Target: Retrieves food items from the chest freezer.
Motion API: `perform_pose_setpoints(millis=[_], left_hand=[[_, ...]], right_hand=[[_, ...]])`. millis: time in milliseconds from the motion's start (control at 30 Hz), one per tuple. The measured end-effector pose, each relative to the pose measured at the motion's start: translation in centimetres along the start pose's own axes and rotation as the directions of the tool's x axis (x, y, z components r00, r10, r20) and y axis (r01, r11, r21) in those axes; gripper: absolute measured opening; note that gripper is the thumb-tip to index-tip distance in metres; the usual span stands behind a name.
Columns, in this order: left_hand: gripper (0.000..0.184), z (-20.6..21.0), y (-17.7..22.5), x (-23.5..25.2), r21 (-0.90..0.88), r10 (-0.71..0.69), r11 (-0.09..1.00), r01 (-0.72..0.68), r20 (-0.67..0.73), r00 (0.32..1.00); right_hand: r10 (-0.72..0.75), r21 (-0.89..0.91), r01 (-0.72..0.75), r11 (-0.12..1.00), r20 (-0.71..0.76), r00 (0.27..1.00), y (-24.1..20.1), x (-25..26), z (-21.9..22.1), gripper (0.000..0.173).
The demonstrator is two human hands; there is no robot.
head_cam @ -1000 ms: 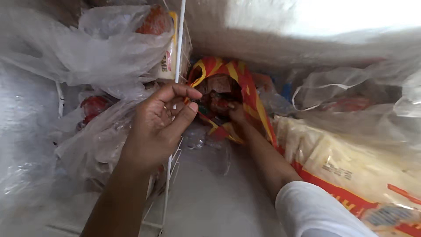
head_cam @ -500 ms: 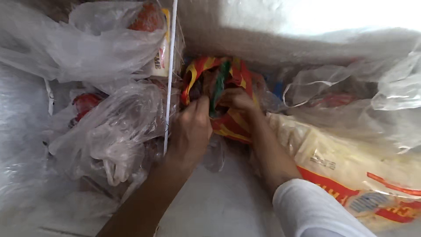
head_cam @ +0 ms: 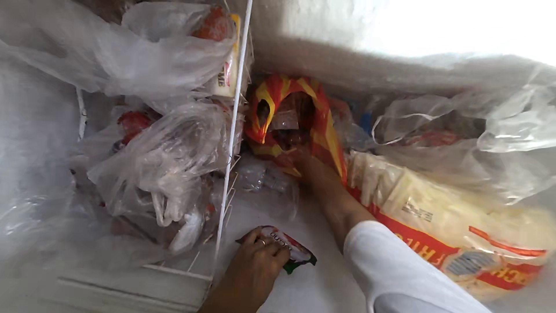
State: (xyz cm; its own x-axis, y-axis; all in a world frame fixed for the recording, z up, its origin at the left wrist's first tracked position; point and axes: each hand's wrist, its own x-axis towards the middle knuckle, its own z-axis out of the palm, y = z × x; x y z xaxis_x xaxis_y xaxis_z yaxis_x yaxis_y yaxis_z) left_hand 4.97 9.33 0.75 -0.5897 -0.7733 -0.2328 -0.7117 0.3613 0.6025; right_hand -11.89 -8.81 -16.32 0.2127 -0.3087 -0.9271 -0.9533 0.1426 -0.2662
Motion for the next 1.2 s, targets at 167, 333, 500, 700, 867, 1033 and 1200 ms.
perform_pose_setpoints(millis=[167, 333, 500, 700, 867, 1033, 1200], left_hand=[[0.016, -0.1, -1.9, 1.4, -0.008, -0.014, 1.000, 0.013, -0.133, 0.991], [0.020, -1.3, -3.1, 2.1, -0.071, -0.062, 0.997, 0.039, -0.349, 0.935], [0.031, -1.7, -2.3, 1.6, -0.327, -0.137, 0.944, -0.039, -0.498, 0.856], [0.019, -1.7, -2.4, 1.2, -0.126, 0.062, 0.984, -0.127, -0.424, 0.904], [0.021, -2.2, -2.3, 1.0, -0.001, 0.095, 0.995, -0.102, -0.361, 0.928], [0.026, -2.1, -2.1, 1.0, 0.076, 0.081, 0.995, -0.059, -0.317, 0.945], [0.026, -2.2, -2.2, 1.1, 0.107, 0.089, 0.992, -0.064, -0.249, 0.964]], right_hand=[[-0.121, 0.390, 0.348, 0.852, -0.501, 0.857, 2.8, 2.7, 2.3, 0.030], [-0.477, 0.083, 0.602, 0.794, -0.528, 0.702, 1.0, -11.5, -2.9, 0.014], [-0.878, 0.169, 0.919, 0.356, -0.277, 0.391, 0.8, -20.8, -2.6, 0.028], [-0.450, 0.352, 0.653, 0.671, -0.506, 0.735, 2.8, -8.2, -5.2, 0.023], [-0.036, -0.046, 0.031, 0.998, -0.126, 0.991, -1.2, 5.5, -3.3, 0.042], [-0.129, -0.324, 0.018, 0.946, -0.324, 0.937, 1.9, 12.6, 3.1, 0.036], [-0.088, -0.158, 0.041, 0.987, -0.305, 0.948, 1.7, 9.8, 0.0, 0.041]])
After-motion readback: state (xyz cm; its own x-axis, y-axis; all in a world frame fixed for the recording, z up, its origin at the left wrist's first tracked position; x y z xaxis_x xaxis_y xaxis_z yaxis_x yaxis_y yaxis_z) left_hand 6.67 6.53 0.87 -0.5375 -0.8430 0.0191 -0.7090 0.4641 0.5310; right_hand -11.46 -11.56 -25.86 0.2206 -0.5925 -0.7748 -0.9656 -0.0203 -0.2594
